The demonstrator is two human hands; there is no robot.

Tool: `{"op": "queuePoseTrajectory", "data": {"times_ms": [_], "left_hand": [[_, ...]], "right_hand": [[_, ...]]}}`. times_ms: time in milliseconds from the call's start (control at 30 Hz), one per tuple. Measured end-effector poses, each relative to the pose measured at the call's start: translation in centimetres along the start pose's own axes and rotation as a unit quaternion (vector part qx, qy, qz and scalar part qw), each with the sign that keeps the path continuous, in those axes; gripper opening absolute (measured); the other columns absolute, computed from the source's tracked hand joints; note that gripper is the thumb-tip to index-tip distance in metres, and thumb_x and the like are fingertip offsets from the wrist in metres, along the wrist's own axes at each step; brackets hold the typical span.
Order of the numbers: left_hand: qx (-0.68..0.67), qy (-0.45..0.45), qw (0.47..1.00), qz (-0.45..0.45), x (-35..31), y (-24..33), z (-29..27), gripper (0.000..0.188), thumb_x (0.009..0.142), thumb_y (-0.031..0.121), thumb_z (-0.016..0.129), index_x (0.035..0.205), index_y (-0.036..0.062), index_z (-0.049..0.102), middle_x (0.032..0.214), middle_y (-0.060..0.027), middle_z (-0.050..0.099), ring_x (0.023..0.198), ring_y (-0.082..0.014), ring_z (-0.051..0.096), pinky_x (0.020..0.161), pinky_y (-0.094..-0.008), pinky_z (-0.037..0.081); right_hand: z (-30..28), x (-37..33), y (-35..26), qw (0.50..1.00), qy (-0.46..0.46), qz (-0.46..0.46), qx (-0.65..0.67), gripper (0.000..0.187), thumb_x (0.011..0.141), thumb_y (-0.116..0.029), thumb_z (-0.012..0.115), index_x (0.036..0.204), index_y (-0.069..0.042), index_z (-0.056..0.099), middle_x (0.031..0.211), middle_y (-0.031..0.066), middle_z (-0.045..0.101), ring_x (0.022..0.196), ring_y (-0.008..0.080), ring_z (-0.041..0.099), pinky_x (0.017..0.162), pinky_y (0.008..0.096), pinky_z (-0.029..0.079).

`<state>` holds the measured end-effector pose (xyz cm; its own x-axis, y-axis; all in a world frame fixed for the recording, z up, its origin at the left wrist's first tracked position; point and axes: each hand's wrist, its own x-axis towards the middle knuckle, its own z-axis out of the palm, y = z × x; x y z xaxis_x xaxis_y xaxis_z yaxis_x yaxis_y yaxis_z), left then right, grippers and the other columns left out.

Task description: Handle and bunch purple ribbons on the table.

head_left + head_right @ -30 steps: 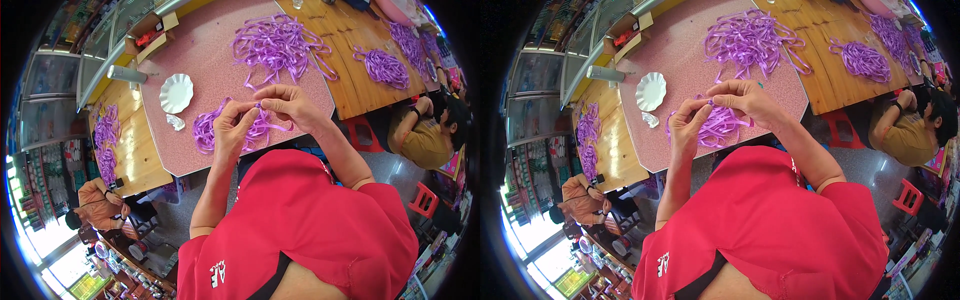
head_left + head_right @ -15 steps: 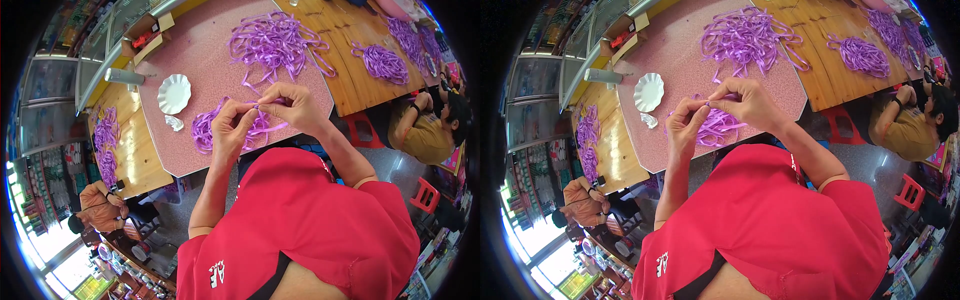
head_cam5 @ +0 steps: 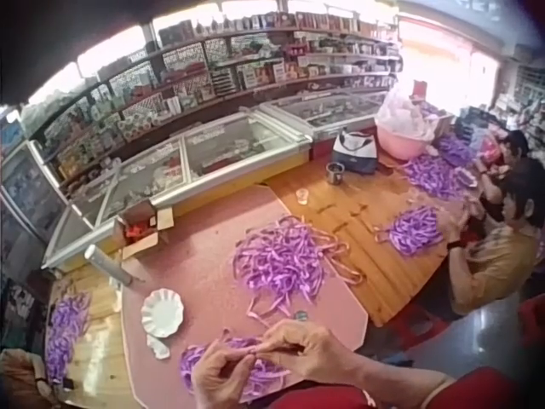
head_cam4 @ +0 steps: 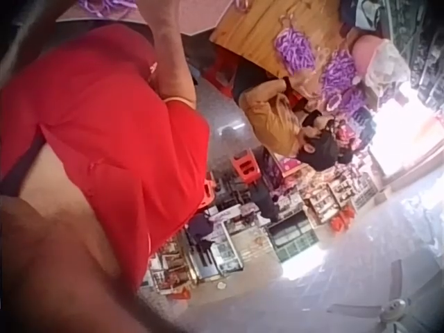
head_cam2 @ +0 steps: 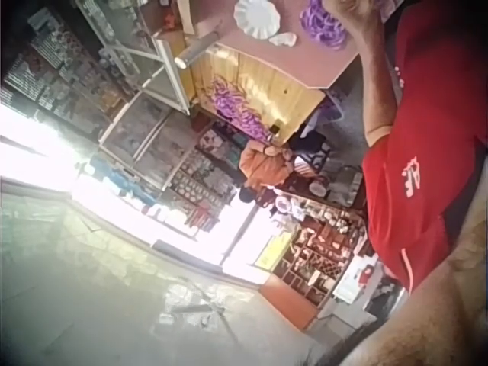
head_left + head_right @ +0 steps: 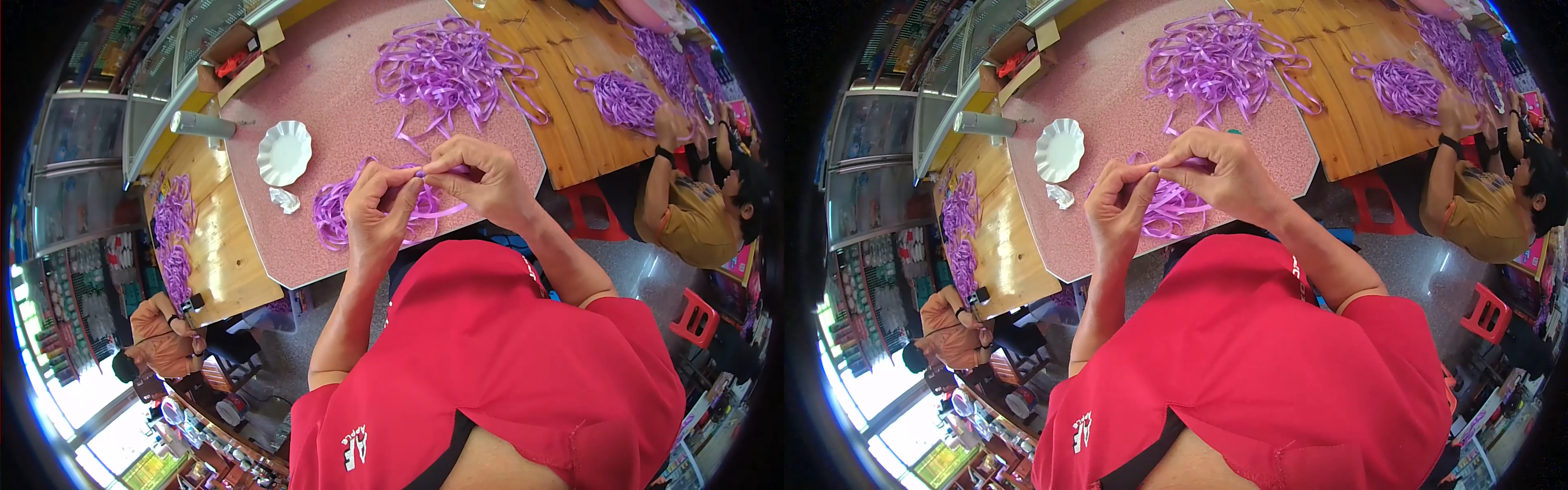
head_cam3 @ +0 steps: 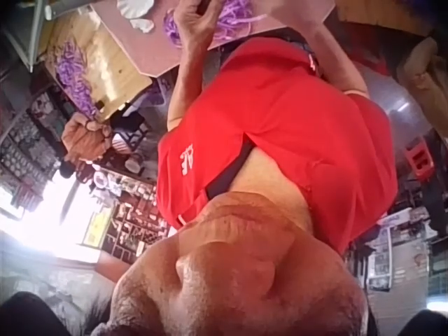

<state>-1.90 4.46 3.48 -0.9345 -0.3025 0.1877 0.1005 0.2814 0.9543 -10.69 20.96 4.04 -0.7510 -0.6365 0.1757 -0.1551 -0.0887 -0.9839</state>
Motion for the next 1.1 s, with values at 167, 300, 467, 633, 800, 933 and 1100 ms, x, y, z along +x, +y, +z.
{"op": "queuePoseTrajectory", "data": {"times_ms": [167, 300, 467, 633, 800, 933, 1100], "left_hand": [[-0.01, -0.029, 0.999, -0.016, 0.1, 0.0, -0.3, 0.008, 0.085, 0.002, 0.071, 0.093, 0.001, 0.069, 0.075, 0.0009, 0.05, 0.068, -0.0068, 0.045, 0.058, -0.0219, 0.035], [-0.062, -0.036, 0.997, -0.026, 0.1, 0.2, -0.3, 0.006, 0.086, 0.002, 0.07, 0.092, 0.0014, 0.069, 0.076, 0.0017, 0.049, 0.069, -0.0061, 0.045, 0.059, -0.021, 0.034], [-0.049, -0.009, 0.999, -0.003, -0.3, 0.7, 0.2, 0.006, 0.086, 0.001, 0.069, 0.091, 0.0013, 0.067, 0.077, 0.0015, 0.05, 0.068, -0.0052, 0.045, 0.057, -0.0199, 0.034], [0.03, 0.034, 0.997, 0.067, -0.6, 1.0, 0.6, 0.008, 0.086, 0.002, 0.07, 0.093, 0.0016, 0.067, 0.078, 0.0007, 0.05, 0.065, -0.0054, 0.046, 0.055, -0.0203, 0.035], [0.014, 0.045, 0.996, 0.08, 0.0, 0.1, 0.4, 0.011, 0.085, 0.001, 0.07, 0.095, 0.0021, 0.067, 0.079, -0.0002, 0.051, 0.064, -0.0056, 0.045, 0.054, -0.0203, 0.035], [0.018, 0.054, 0.995, 0.079, -0.1, 0.3, 0.1, 0.014, 0.084, 0.0, 0.071, 0.097, 0.0036, 0.067, 0.08, -0.0006, 0.052, 0.063, -0.0064, 0.043, 0.054, -0.0213, 0.035], [0.082, 0.059, 0.985, 0.137, -0.4, 0.6, -0.3, 0.02, 0.08, -0.002, 0.072, 0.099, 0.0048, 0.067, 0.08, -0.001, 0.053, 0.063, -0.0083, 0.044, 0.054, -0.0224, 0.036]], "right_hand": [[-0.6, 0.4, 1.4, 0.991, -0.041, 0.04, 0.119, 0.01, 0.085, 0.004, 0.068, 0.094, 0.001, 0.068, 0.094, 0.0029, 0.062, 0.077, 0.0047, 0.056, 0.06, 0.0188, 0.043], [-0.9, 0.4, 1.0, 0.984, -0.049, 0.076, 0.152, 0.01, 0.088, -0.004, 0.069, 0.097, 0.0, 0.068, 0.084, -0.0007, 0.064, 0.073, 0.002, 0.056, 0.059, 0.0179, 0.045], [0.1, 0.1, 1.6, 0.949, -0.012, 0.144, 0.282, 0.01, 0.088, -0.004, 0.068, 0.096, 0.001, 0.068, 0.091, 0.0078, 0.067, 0.067, 0.0095, 0.06, 0.054, 0.0226, 0.046], [1.0, -0.6, 1.3, 0.932, 0.021, 0.171, 0.318, 0.012, 0.089, -0.008, 0.068, 0.099, 0.0, 0.068, 0.089, 0.0082, 0.068, 0.066, 0.0112, 0.061, 0.056, 0.0244, 0.049], [2.6, -0.5, 1.0, 0.871, 0.07, 0.212, 0.437, 0.012, 0.09, -0.009, 0.068, 0.1, -0.002, 0.067, 0.089, 0.0082, 0.068, 0.065, 0.0115, 0.062, 0.057, 0.0247, 0.05], [2.5, 0.1, -0.5, 0.892, 0.073, 0.211, 0.393, 0.018, 0.086, -0.011, 0.073, 0.099, 0.0, 0.068, 0.083, 0.0049, 0.067, 0.069, 0.0102, 0.063, 0.064, 0.023, 0.054], [1.4, -0.2, -0.7, 0.943, -0.008, 0.205, 0.26, 0.014, 0.091, -0.012, 0.068, 0.099, -0.001, 0.067, 0.081, 0.0024, 0.067, 0.067, 0.0076, 0.061, 0.058, 0.0209, 0.047]]}}
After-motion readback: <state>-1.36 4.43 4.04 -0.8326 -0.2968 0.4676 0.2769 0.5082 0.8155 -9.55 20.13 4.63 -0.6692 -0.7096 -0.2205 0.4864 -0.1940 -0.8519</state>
